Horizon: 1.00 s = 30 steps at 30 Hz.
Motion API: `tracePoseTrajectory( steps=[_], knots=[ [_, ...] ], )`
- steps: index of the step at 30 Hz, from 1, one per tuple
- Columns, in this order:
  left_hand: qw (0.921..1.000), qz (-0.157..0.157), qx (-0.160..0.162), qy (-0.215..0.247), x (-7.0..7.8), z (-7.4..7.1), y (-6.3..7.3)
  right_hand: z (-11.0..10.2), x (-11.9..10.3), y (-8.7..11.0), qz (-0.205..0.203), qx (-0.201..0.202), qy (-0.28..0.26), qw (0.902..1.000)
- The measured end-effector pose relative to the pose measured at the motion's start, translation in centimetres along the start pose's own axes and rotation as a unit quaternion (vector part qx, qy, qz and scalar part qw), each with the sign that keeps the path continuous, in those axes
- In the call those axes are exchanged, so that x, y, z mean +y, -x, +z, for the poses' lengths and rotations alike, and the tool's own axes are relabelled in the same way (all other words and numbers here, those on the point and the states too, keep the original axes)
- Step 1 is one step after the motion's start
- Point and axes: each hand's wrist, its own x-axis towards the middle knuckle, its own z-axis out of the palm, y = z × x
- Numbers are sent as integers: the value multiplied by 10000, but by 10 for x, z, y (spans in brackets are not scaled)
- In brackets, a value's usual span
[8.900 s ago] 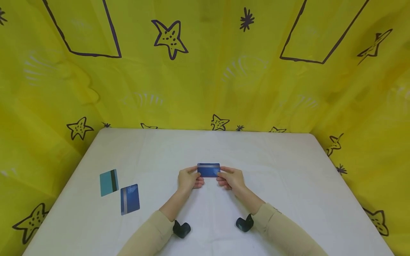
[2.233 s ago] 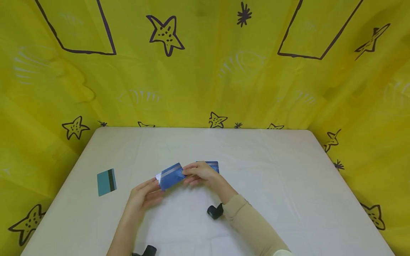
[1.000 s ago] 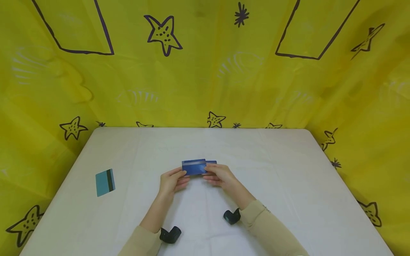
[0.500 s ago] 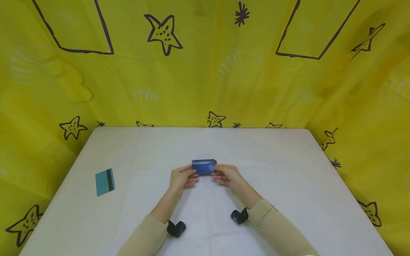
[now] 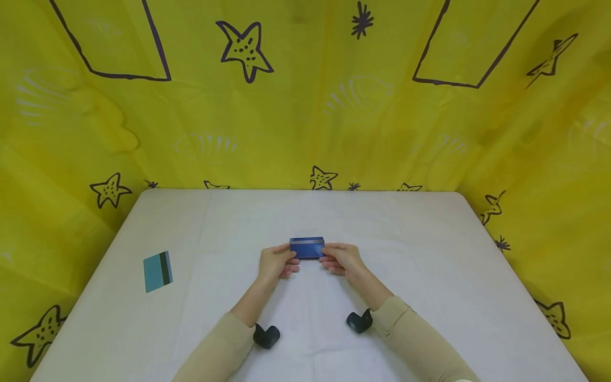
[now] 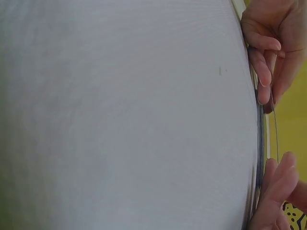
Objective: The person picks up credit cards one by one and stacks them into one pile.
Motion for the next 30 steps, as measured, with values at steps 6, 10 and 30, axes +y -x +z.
tracePoseTrajectory(
  steps=[6,10,30],
  knots=[
    [9998,21,26,-206,0,1,-2,0,0,1,-160,-20,49,9999],
    [9995,57,69,-293,0,2,-3,-1,0,1,-243,1,73,9997],
    [9965,335,394,-649,-1,7,-1,0,4,-5,-309,132,246,9991]
  ],
)
